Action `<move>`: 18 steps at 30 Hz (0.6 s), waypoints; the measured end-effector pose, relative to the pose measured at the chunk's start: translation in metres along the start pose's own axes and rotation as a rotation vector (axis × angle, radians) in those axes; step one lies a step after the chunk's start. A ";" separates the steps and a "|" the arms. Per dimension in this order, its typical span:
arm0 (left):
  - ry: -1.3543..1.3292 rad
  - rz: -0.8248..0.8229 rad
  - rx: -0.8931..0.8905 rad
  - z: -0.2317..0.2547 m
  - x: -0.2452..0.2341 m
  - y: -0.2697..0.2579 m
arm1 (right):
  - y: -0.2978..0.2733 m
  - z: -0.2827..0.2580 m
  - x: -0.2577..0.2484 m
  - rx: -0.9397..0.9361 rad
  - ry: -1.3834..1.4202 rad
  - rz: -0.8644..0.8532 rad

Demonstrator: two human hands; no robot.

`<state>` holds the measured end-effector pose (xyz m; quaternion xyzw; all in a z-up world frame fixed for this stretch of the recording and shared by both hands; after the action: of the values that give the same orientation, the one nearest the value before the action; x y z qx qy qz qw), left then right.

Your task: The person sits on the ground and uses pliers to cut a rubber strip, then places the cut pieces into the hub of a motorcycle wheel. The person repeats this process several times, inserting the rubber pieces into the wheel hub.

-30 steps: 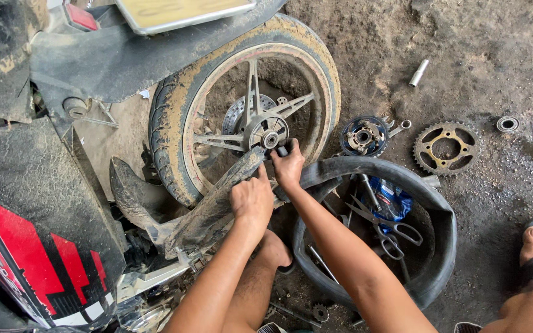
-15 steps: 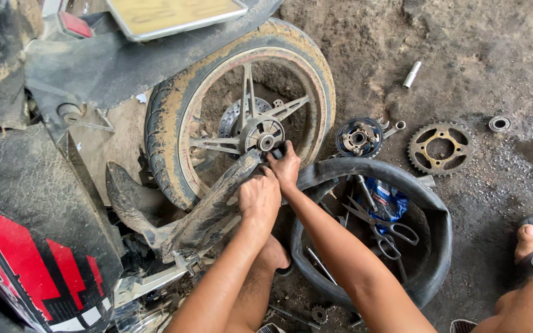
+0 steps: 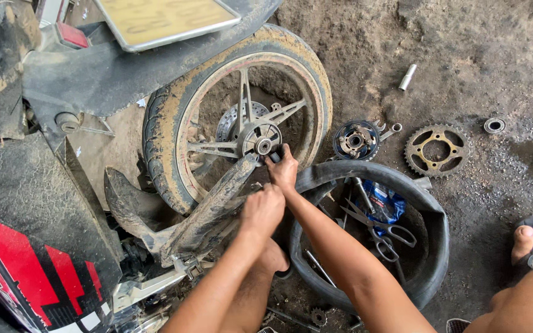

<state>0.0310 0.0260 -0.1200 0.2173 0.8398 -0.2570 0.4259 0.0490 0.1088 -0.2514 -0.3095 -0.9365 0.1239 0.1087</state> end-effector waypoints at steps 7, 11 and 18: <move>0.152 0.222 0.115 -0.024 -0.041 0.000 | 0.001 -0.021 -0.013 0.010 0.008 -0.051; 0.157 0.452 0.340 -0.036 -0.057 0.011 | -0.003 -0.028 -0.020 0.071 0.033 -0.076; -0.031 -0.204 0.224 -0.099 -0.106 0.055 | -0.014 -0.055 -0.028 0.067 0.050 -0.083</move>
<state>0.0608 0.1135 0.0039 0.1729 0.8171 -0.3942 0.3835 0.0787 0.0897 -0.1985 -0.2696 -0.9408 0.1428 0.1475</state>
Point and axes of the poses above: each hand's wrist, its own y-axis towards the middle knuckle, its own x-axis out of the palm, z = x × y, the point moved 4 cm from there along y, towards the middle knuckle, and after that the axes turned 3 degrees about y, right-handed, at the moved point
